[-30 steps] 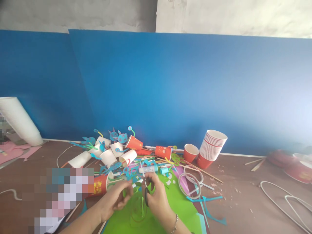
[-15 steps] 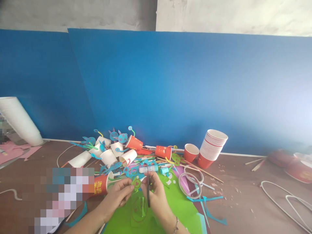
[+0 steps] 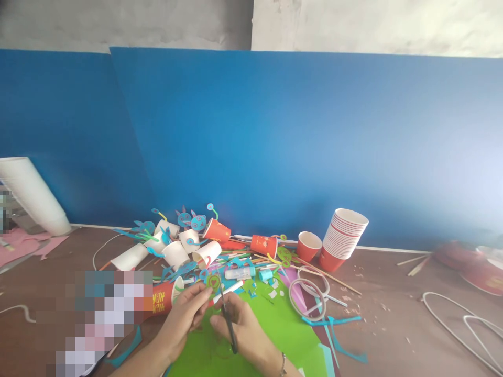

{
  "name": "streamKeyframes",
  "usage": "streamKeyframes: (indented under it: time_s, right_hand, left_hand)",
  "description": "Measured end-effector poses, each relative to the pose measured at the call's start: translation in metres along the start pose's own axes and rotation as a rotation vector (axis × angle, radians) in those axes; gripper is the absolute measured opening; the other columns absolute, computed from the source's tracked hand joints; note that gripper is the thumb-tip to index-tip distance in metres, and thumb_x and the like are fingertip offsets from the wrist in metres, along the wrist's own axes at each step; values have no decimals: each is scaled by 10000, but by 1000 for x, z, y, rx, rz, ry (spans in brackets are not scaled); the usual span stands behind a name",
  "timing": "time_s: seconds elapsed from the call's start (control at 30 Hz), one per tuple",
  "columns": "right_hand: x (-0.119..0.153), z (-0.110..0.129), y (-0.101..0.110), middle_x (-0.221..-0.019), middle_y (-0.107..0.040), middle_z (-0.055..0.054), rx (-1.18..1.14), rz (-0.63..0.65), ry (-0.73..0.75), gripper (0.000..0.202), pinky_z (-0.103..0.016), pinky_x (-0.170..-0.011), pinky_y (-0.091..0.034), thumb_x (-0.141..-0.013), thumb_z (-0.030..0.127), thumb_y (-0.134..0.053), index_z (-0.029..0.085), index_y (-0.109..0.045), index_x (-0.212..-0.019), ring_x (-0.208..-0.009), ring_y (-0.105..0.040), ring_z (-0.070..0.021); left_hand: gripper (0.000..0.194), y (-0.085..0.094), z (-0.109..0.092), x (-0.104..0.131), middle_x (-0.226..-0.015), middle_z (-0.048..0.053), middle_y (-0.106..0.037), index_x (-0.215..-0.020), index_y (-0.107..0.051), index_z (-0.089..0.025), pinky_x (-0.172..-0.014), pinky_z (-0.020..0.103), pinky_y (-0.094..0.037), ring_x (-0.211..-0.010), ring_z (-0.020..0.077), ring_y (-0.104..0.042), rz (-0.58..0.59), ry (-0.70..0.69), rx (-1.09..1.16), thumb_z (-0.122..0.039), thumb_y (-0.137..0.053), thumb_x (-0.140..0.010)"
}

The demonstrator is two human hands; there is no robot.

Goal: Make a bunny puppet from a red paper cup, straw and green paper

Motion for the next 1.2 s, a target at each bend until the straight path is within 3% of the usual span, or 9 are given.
streamKeyframes:
  time_s: [0.43,1.2]
  right_hand:
    - [2,3,-3,-552,-498,45,33,-13,53,387,-197,-454,-348,-745,521,-652,159,-518,-775,-481,-441,-83]
    - [2,1,-3,-517,-435,67,26,-57,58,423,-182,-414,-315,-752,566,-628,157,-527,-780,-427,-381,-62]
  left_hand:
    - [362,-8,-3,6,-438,-105,-336,-578,-401,-197,-396,206,-106,-370,37,-217,85,-6,-25,-462,-622,-687]
    - [322,-10,1,4,-436,-101,-353,-635,-492,-178,-386,203,-97,-365,35,-235,140,39,-64,-469,-619,-690]
Point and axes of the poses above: each hand's wrist, its own x-axis away from the middle knuckle, its own y-axis out of the back of the hand, z = x × y, the point moved 7 cm from there along -x, towards the middle knuckle
